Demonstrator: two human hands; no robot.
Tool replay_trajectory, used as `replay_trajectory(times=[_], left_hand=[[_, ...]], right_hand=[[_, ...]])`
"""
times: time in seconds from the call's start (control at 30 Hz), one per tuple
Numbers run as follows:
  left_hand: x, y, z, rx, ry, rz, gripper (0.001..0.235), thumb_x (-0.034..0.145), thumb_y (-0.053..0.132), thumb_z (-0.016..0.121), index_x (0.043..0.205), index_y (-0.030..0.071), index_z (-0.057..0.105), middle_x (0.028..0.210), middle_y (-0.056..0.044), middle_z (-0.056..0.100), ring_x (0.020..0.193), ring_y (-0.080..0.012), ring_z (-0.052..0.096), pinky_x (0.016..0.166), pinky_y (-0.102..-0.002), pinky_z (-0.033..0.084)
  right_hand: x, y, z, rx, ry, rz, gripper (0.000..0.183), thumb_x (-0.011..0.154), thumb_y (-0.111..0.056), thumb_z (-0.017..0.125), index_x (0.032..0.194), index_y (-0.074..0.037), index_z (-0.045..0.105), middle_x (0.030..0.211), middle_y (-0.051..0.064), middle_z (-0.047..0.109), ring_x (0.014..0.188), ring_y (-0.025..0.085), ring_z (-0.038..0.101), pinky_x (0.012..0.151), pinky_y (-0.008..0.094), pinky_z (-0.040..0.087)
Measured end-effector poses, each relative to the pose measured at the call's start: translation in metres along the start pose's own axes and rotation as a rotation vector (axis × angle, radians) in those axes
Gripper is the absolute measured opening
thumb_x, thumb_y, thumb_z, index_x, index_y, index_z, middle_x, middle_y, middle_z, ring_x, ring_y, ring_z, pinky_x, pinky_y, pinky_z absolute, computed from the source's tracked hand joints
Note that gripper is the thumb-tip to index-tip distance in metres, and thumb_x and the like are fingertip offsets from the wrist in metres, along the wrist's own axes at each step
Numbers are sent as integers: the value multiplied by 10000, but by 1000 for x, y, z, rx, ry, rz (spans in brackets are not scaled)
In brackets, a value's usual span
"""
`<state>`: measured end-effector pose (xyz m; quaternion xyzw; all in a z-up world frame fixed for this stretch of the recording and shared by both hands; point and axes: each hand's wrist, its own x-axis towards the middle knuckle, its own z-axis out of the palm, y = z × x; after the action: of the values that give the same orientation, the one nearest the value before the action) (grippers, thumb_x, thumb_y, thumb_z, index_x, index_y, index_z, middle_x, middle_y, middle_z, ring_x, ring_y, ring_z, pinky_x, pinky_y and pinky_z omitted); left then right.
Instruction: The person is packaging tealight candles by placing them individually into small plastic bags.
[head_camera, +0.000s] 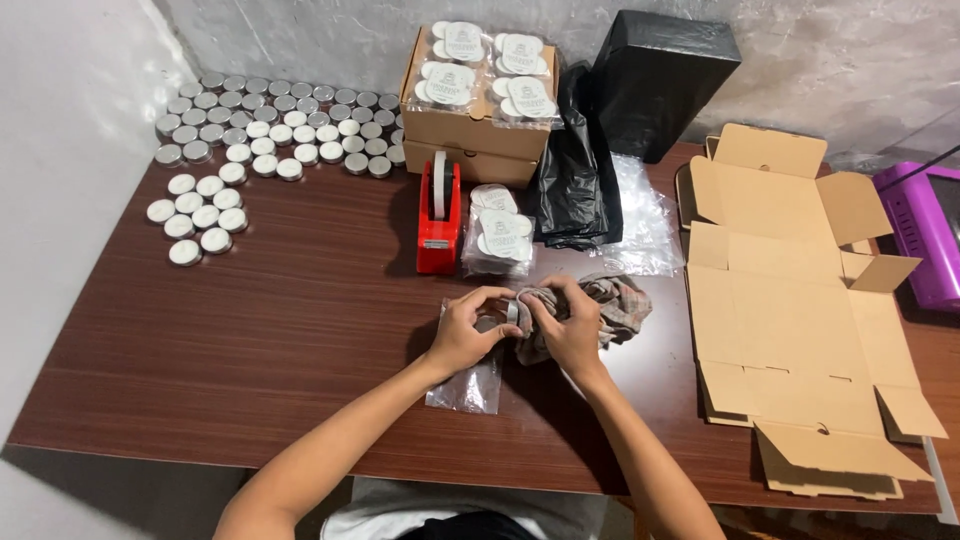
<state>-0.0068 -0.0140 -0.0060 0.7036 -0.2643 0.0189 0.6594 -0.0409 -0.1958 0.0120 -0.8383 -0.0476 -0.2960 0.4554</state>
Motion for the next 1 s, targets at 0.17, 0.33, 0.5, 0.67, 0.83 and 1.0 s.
replay_trajectory(times=[0.17,0.33,0.5,0.67,0.83,1.0], left_hand=[[-1,-1,0,-51,127,-63,535,651,209,960,1127,83,752,966,-103,775,929,-197,735,797,-331,604],[-1,15,-4,-138,126,-105,493,657,160,960,1097,47,770,887,-123,783,846,-161,737,760,-315,611],[2,6,-16,14,35,21,416,729,243,923,1065,54,767,997,-134,788,974,-296,752,820,-385,596],[1,9,-9,-17,-8,-31,394,756,208,904,1105,85,769,1021,-114,783,960,-248,745,815,-365,603],[2,15,-9,-110,5,-130,380,808,191,871,1147,62,756,999,-147,775,947,-177,719,826,-350,606],[1,12,-9,-143,-26,-143,404,835,213,856,1167,17,735,1017,-178,753,993,-181,685,845,-364,601]], right_hand=[[-5,-22,2,65,-47,-195,268,916,-154,739,1180,-107,750,1115,133,722,1009,354,713,877,443,555],[-17,13,17,124,-63,-187,266,966,-103,669,1221,-59,729,1099,140,707,981,362,714,865,452,550],[-14,26,30,77,-52,-275,147,954,-61,661,1087,-28,716,947,160,678,836,401,692,768,438,568],[-33,75,41,126,-71,-345,202,967,-124,631,1125,-32,718,983,179,677,853,424,688,765,471,565],[-24,52,37,127,-32,-354,213,999,-110,563,1132,-35,712,966,140,692,812,385,701,734,412,573],[-10,24,29,81,-43,-348,214,1015,-77,521,1150,0,668,945,188,652,802,441,662,724,458,557]])
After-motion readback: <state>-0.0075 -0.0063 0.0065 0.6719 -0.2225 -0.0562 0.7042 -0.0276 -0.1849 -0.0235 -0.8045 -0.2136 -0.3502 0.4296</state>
